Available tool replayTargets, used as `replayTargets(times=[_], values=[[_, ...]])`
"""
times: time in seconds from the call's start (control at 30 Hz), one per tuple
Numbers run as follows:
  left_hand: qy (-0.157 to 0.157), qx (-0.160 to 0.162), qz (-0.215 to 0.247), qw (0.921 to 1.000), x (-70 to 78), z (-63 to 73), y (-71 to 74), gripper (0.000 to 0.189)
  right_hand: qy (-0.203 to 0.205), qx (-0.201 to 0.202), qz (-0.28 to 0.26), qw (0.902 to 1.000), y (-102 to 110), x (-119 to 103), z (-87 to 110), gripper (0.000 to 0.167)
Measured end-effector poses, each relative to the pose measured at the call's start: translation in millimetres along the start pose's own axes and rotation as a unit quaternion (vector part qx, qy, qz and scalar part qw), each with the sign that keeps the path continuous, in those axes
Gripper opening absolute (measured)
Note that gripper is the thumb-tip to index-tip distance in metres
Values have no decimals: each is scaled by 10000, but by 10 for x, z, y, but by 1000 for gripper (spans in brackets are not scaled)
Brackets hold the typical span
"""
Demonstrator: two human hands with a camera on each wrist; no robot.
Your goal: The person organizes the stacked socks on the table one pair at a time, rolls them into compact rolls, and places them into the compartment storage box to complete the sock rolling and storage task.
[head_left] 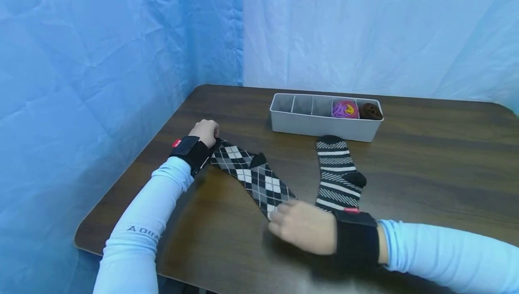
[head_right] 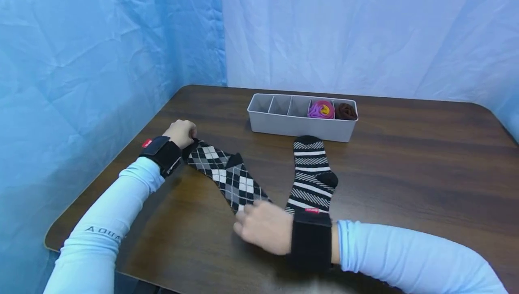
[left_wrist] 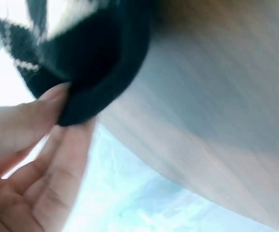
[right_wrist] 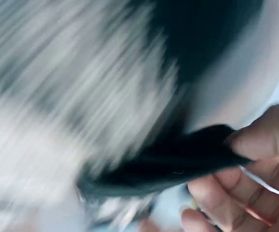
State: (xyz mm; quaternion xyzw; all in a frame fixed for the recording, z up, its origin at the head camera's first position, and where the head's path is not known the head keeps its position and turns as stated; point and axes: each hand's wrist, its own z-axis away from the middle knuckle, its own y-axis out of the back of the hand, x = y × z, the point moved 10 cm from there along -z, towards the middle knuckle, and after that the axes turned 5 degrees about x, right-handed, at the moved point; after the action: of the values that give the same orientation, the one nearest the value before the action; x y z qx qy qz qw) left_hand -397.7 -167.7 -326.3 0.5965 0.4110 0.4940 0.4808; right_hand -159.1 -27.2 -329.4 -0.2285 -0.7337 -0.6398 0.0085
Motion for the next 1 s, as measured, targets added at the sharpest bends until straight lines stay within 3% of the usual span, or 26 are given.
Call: replayTargets(times=[0.07,0.13,0.2,0.27,0.4,0.5,0.77,0.87,1.0], values=[[-185,236,-157,9994,136,-28,0,17,458,145,-202,9986,22,-271,-71,14],[-306,393,-298,9983,280,-21,16,26,679,176,-679,9952,79,-390,-111,13],[-354,451,-418,9975,407,3,39,31,630,96,-1082,9921,143,-357,-130,16],[-296,259,-476,9981,493,31,17,29,373,-41,-1177,9923,170,-231,-136,18],[-105,-457,-718,9963,561,63,-168,20,-165,-864,-893,9921,23,-12,-95,23],[-16,-792,-887,9929,578,55,-313,20,-196,-1250,-696,9895,-107,-17,-68,26],[-142,-701,-934,9931,784,-29,-319,18,89,-1161,99,9932,-177,-181,-149,12],[-205,-726,-878,9933,882,-47,-332,18,118,-1223,17,9924,-171,-212,-143,12],[-476,-405,-707,9955,1106,-106,-274,21,65,-1359,-167,9906,-66,-174,-83,18]])
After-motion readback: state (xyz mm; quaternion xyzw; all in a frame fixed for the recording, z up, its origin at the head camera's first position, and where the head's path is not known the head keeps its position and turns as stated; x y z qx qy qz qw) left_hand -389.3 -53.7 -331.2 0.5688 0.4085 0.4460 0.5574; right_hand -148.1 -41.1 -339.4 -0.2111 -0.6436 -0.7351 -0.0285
